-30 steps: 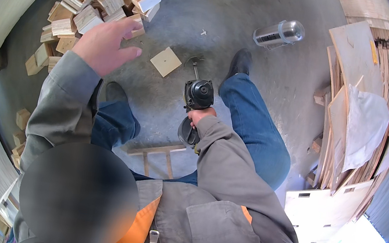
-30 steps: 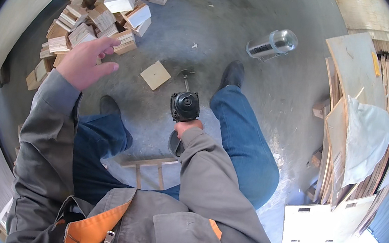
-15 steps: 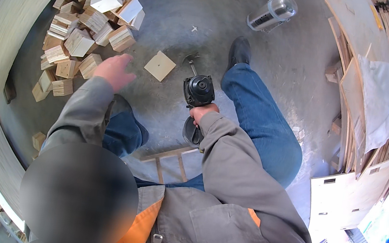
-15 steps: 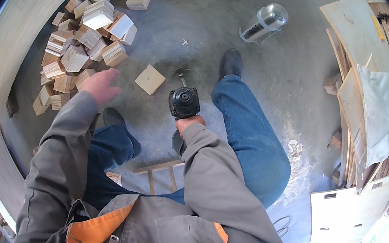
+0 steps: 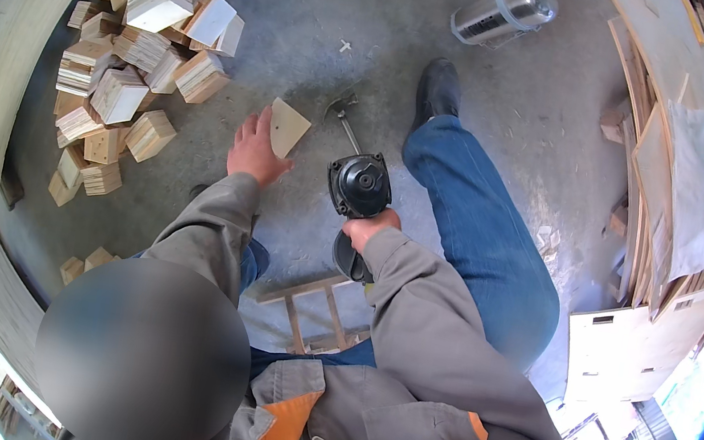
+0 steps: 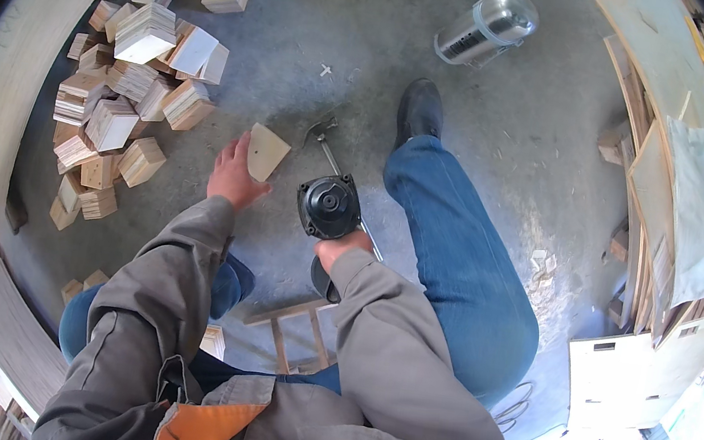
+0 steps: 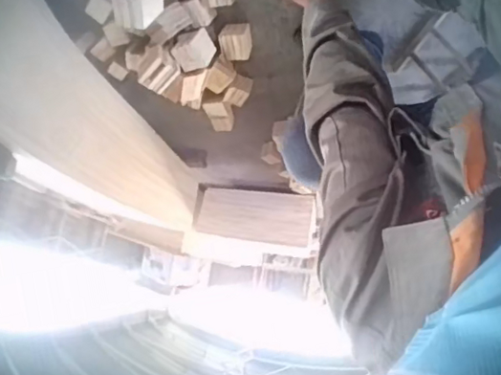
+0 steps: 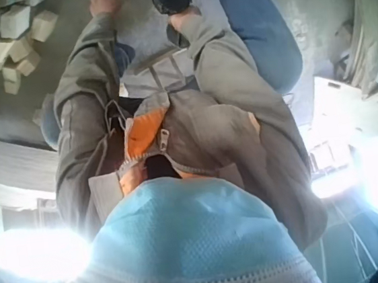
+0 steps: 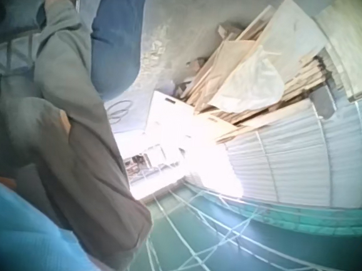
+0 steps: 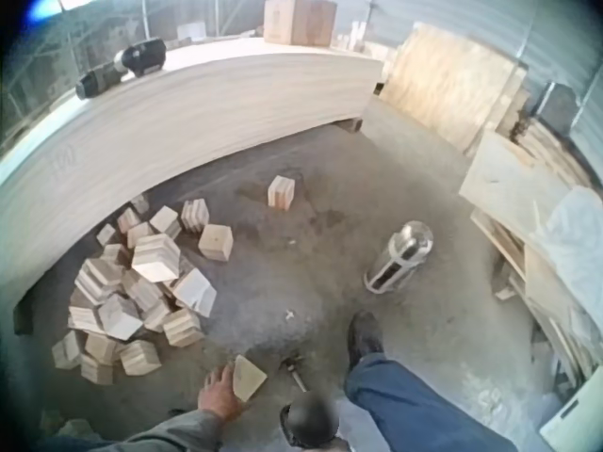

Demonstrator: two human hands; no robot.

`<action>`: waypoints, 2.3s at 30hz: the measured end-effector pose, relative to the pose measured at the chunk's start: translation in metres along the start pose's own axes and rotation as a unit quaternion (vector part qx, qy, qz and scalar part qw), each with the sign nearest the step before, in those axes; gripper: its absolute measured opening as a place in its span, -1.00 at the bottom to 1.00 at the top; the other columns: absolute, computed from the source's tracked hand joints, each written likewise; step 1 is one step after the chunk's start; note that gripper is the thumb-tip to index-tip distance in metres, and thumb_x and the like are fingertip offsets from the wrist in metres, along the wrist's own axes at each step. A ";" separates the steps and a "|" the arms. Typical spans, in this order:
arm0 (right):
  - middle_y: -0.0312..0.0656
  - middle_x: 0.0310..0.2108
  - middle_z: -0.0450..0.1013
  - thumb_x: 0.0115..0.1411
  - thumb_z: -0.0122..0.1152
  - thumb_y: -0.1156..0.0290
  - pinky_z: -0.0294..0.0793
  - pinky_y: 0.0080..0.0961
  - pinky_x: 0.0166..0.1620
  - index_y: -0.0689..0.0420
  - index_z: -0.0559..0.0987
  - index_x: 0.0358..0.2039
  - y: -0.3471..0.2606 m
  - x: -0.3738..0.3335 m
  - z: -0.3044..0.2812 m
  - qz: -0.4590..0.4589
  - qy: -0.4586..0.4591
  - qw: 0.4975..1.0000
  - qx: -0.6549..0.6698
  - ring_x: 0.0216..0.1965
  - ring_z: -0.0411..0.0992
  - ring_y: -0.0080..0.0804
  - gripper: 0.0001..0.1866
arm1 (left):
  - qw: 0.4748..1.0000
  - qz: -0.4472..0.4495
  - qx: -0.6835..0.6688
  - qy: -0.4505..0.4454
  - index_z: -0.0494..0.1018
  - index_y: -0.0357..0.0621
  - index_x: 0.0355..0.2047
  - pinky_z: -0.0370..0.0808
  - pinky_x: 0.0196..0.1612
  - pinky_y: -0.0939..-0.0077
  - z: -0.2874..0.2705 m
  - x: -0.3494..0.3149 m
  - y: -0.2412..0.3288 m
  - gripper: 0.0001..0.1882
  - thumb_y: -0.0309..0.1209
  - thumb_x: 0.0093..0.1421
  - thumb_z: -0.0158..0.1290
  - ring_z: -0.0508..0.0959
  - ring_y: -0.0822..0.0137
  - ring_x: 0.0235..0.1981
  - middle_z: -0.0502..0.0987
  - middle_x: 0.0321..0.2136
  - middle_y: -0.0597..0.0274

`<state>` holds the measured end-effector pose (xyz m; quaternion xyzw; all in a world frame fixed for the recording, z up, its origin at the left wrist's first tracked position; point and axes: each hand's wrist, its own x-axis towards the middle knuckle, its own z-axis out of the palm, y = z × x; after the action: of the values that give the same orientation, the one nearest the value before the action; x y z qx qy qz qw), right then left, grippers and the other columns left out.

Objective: The person sits on the floor and repeatedly picks up small wooden blocks, places them on a small wooden stand, and uses a nail gun to drive nails into them. The person occasionally uses a hammer to tap the blocks. Finished blocks are placed in a pile.

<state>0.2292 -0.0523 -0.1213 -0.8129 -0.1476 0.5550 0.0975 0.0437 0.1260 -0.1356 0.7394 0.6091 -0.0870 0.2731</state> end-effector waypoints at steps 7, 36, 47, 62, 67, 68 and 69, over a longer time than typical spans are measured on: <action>-0.05 -0.07 0.64 -0.08 0.42 0.38 0.53 -0.37 0.10 0.15 0.67 -0.05 -0.013 -0.017 -0.002 -0.006 0.007 0.998 -0.067 0.00 0.60 -0.18 -0.51 | 0.999 0.023 -0.029 0.032 0.10 0.10 0.39 0.48 0.14 0.02 0.010 0.009 -0.015 0.06 -0.31 -0.13 0.37 0.42 -0.15 0.16 0.39 0.13 -0.05; -0.01 -0.56 0.52 -0.02 0.24 0.53 0.54 -0.23 -0.57 0.37 0.58 -0.45 -0.016 0.006 -0.007 -0.019 -0.036 0.999 0.022 -0.65 0.49 -0.22 -0.85 | 0.948 -0.058 -0.032 0.312 0.61 -0.10 -0.05 0.50 0.15 0.17 -0.210 -0.302 -0.245 -0.32 -0.18 -0.26 0.45 0.51 -0.11 0.04 0.48 -0.03 -0.18; -0.05 -0.57 0.45 0.02 0.16 0.47 0.52 -0.21 -0.56 0.29 0.55 -0.50 -0.013 0.030 -0.011 -0.012 -0.068 0.998 0.002 -0.62 0.46 -0.21 -0.87 | 0.938 -0.299 -0.067 0.163 0.44 -0.21 0.11 0.43 0.23 0.16 -0.129 -0.483 -0.247 -0.22 -0.23 -0.18 0.32 0.44 -0.11 0.14 0.42 0.06 -0.14; -0.08 -0.57 0.45 0.06 0.18 0.46 0.54 -0.21 -0.57 0.29 0.54 -0.48 -0.009 0.049 -0.018 -0.009 -0.091 0.996 0.001 -0.63 0.46 -0.21 -0.87 | 0.785 -0.555 0.171 0.216 0.37 -0.11 0.25 0.37 0.29 0.18 -0.148 -0.703 -0.452 -0.03 -0.13 -0.21 0.46 0.43 -0.06 0.18 0.45 0.12 -0.18; -0.09 -0.58 0.45 0.05 0.19 0.47 0.53 -0.22 -0.57 0.29 0.54 -0.49 -0.012 0.049 -0.017 0.012 -0.092 0.996 0.014 -0.63 0.46 -0.22 -0.87 | 0.731 -0.647 0.072 0.204 0.39 -0.20 0.24 0.40 0.27 0.20 -0.150 -0.712 -0.443 -0.01 -0.05 -0.19 0.49 0.45 -0.06 0.19 0.44 0.16 -0.20; -0.09 -0.58 0.45 0.05 0.19 0.47 0.53 -0.22 -0.57 0.29 0.54 -0.50 -0.014 0.048 -0.018 0.018 -0.089 0.996 0.018 -0.63 0.46 -0.22 -0.87 | 0.753 -0.632 0.037 0.182 0.41 -0.19 0.22 0.40 0.27 0.20 -0.143 -0.691 -0.432 -0.05 -0.06 -0.16 0.48 0.46 -0.05 0.18 0.46 0.15 -0.17; -0.09 -0.59 0.45 0.04 0.19 0.47 0.53 -0.22 -0.58 0.29 0.54 -0.50 -0.013 0.047 -0.016 0.006 -0.085 0.996 0.014 -0.64 0.46 -0.22 -0.87 | 0.779 -0.607 0.015 0.158 0.43 -0.17 0.21 0.40 0.27 0.20 -0.132 -0.671 -0.424 -0.09 -0.06 -0.14 0.47 0.47 -0.03 0.18 0.48 0.13 -0.14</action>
<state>0.2589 -0.0237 -0.1525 -0.7623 -0.1429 0.6245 0.0922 -0.5482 -0.3332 0.1580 0.2240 0.9650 -0.1259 0.0522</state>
